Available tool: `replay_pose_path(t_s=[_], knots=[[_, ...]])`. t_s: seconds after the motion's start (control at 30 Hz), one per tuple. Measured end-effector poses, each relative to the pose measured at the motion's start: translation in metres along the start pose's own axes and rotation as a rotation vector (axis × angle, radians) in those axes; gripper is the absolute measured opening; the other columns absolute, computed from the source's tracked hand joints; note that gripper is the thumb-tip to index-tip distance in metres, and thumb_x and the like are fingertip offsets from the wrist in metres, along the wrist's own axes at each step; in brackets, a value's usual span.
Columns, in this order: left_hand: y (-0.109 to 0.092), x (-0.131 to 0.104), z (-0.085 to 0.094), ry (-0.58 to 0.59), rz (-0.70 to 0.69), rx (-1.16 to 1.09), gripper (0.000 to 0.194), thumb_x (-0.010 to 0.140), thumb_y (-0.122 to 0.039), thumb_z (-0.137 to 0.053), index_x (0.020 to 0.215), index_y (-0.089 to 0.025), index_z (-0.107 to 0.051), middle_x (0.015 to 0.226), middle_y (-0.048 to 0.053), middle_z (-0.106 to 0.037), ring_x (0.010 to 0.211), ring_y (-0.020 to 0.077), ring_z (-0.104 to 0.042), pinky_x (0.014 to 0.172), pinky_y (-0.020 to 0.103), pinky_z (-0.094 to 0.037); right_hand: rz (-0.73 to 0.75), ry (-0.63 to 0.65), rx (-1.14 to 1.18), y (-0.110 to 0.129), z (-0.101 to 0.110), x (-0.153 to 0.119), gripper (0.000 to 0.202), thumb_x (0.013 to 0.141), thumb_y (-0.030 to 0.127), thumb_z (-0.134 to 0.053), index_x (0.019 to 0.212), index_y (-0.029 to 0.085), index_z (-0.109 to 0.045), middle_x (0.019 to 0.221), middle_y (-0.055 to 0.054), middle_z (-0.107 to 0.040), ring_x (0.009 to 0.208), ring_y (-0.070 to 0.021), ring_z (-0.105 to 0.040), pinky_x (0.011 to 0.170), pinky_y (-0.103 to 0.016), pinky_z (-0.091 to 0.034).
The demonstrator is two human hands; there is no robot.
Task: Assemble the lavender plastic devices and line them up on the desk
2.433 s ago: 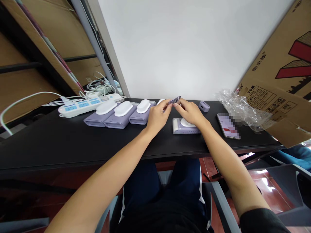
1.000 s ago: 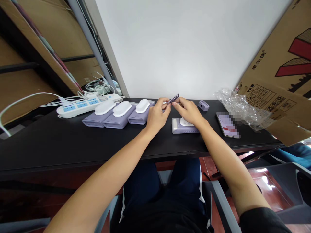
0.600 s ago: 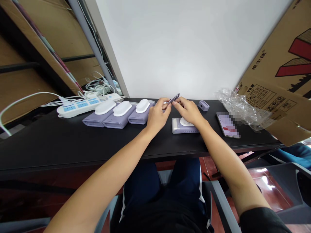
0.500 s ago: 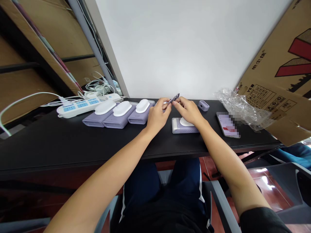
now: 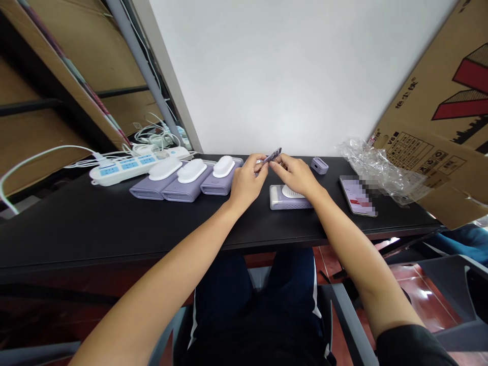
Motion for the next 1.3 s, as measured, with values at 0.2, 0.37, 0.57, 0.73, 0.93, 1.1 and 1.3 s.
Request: replay_pose_path(t_s=[0.2,0.37,0.57,0.73,0.93,1.1,1.3], knots=[[0.0002,0.0006,-0.0006,0.021,-0.005,0.017,0.014,0.1,-0.025,-0.064,0.113,-0.025,-0.068,0.099,0.003,-0.086,0.094,0.0207,-0.083,0.075,0.027,-0.055,-0.012,0.008,-0.118,0.0001,-0.0014,-0.0003,0.031,0.106,0.048,-0.05,0.105,0.025,-0.07,0.087,-0.005,-0.077,0.083,-0.0266,-0.069,0.072,-0.031,-0.036],[0.0002,0.001,-0.0006,0.026,-0.01,0.034,0.015,0.1,-0.026,-0.064,0.114,-0.024,-0.069,0.101,0.004,-0.085,0.094,0.0211,-0.083,0.076,0.027,-0.056,0.018,0.004,-0.168,0.0007,-0.0023,-0.0006,0.029,0.106,0.046,-0.05,0.109,0.024,-0.069,0.091,-0.006,-0.078,0.085,-0.0282,-0.071,0.072,-0.032,-0.036],[-0.0009,0.0013,-0.001,0.035,-0.016,0.042,0.021,0.1,-0.026,-0.064,0.12,-0.025,-0.073,0.104,0.004,-0.085,0.098,0.0222,-0.082,0.08,0.028,-0.058,0.028,-0.005,-0.175,0.0005,-0.0024,-0.0008,0.028,0.105,0.046,-0.051,0.108,0.025,-0.069,0.092,-0.007,-0.078,0.085,-0.0282,-0.07,0.071,-0.032,-0.037],[-0.0055,0.0007,-0.0001,0.027,-0.081,0.024,0.028,0.102,-0.026,-0.06,0.125,-0.024,-0.076,0.111,0.005,-0.085,0.104,0.0211,-0.081,0.083,0.027,-0.058,0.007,0.001,-0.08,-0.0014,-0.0009,-0.0001,0.027,0.103,0.047,-0.051,0.101,0.026,-0.067,0.087,-0.003,-0.076,0.079,-0.0247,-0.067,0.069,-0.031,-0.034],[-0.0063,0.0,0.0021,-0.01,-0.094,0.025,0.027,0.102,-0.026,-0.06,0.123,-0.024,-0.077,0.108,0.005,-0.085,0.098,0.0197,-0.081,0.08,0.026,-0.057,0.015,0.022,0.059,-0.001,0.0,-0.0003,0.03,0.102,0.049,-0.049,0.094,0.025,-0.065,0.082,0.0,-0.07,0.076,-0.0206,-0.06,0.07,-0.031,-0.034],[-0.008,-0.0008,0.0034,-0.024,-0.098,0.048,0.026,0.101,-0.026,-0.061,0.121,-0.024,-0.078,0.104,0.005,-0.085,0.097,0.0202,-0.081,0.079,0.026,-0.057,0.04,0.033,0.105,-0.0018,-0.0016,-0.0001,0.032,0.103,0.051,-0.049,0.093,0.025,-0.064,0.081,0.001,-0.067,0.076,-0.0193,-0.057,0.072,-0.03,-0.036],[-0.0068,-0.0016,0.0027,-0.018,-0.089,0.046,0.027,0.101,-0.026,-0.06,0.122,-0.024,-0.077,0.108,0.005,-0.085,0.1,0.0205,-0.081,0.083,0.027,-0.058,0.055,0.042,0.136,-0.0025,-0.0032,0.0002,0.033,0.103,0.052,-0.048,0.094,0.024,-0.064,0.082,0.001,-0.068,0.077,-0.019,-0.057,0.073,-0.03,-0.038]])
Point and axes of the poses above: each hand's wrist, its own x-axis towards the middle knuckle, its own z-axis out of the back of the hand, y = z × x, the point moved 8 cm from there along x, towards the middle knuckle
